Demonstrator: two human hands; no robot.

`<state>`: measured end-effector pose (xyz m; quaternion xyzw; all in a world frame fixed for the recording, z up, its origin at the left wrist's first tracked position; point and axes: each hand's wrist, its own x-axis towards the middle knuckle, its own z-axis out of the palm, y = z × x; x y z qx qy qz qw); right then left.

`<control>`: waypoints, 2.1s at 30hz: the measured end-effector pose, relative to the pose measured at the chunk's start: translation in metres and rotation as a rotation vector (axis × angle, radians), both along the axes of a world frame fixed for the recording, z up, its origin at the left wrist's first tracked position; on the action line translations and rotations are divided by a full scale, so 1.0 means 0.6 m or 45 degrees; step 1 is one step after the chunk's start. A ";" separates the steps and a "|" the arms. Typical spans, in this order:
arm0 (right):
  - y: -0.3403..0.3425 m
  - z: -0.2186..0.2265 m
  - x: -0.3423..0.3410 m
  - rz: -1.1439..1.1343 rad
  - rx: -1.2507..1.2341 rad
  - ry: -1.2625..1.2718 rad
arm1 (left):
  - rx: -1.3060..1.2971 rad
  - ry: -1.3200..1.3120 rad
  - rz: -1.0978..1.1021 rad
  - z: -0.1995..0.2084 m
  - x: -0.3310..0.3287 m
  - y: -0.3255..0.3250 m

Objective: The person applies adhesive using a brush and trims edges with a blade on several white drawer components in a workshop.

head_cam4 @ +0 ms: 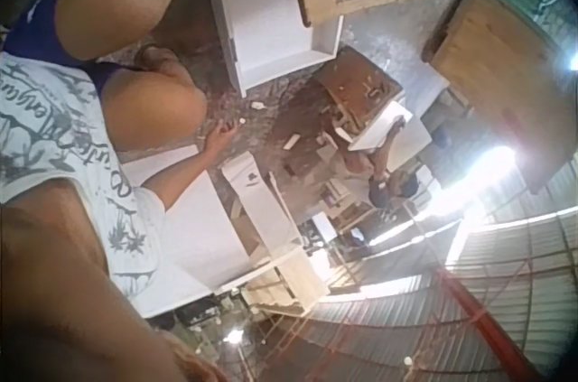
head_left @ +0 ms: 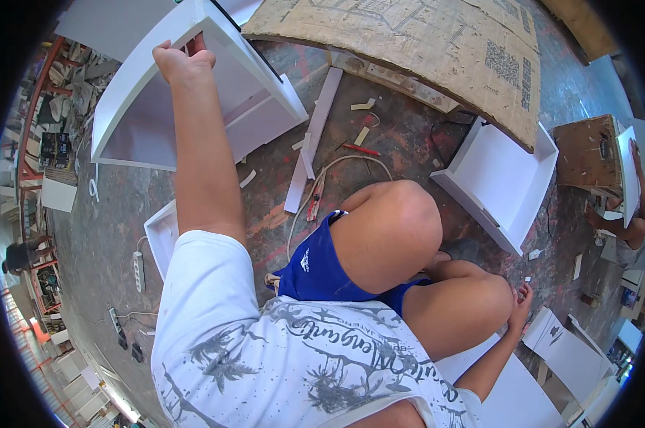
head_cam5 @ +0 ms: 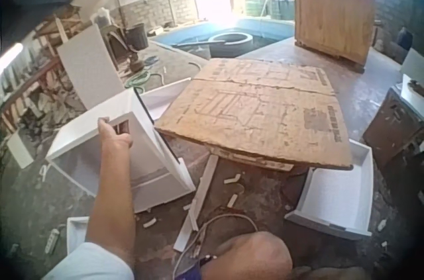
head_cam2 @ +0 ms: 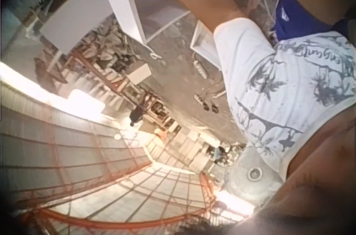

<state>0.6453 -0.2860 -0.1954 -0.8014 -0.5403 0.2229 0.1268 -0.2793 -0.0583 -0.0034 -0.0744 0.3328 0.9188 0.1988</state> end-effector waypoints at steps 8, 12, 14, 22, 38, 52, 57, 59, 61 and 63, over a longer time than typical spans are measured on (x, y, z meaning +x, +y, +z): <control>0.020 -0.039 0.008 -0.047 -0.098 0.135 | -0.042 0.091 -0.065 -0.045 0.031 -0.017; 0.017 -0.038 0.019 0.010 -0.039 0.049 | -0.059 0.326 -0.234 -0.081 0.045 -0.060; 0.002 -0.044 0.026 -0.017 -0.046 0.054 | -0.119 0.466 -0.306 -0.099 0.082 -0.070; 0.038 0.008 -0.068 0.009 -0.180 0.142 | -1.845 1.377 -1.618 -0.551 0.232 -0.323; 0.127 0.371 -0.320 0.462 0.351 -0.165 | -1.537 1.732 -1.823 -0.584 0.301 -0.411; 0.231 0.514 -0.818 1.552 0.555 0.472 | -0.681 1.192 -0.733 -0.180 0.282 -0.362; 0.239 0.387 -0.910 1.680 0.212 0.999 | -0.479 1.592 -0.506 -0.015 0.348 -0.367; 0.209 0.358 -0.926 1.569 -0.012 1.452 | -0.726 1.699 -0.479 0.035 0.379 -0.385; 0.202 0.360 -0.940 1.650 -0.290 1.526 | -0.784 1.654 -0.684 0.053 0.394 -0.384; 0.194 0.352 -0.954 1.380 -0.352 1.764 | -0.909 1.860 -0.595 0.073 0.400 -0.384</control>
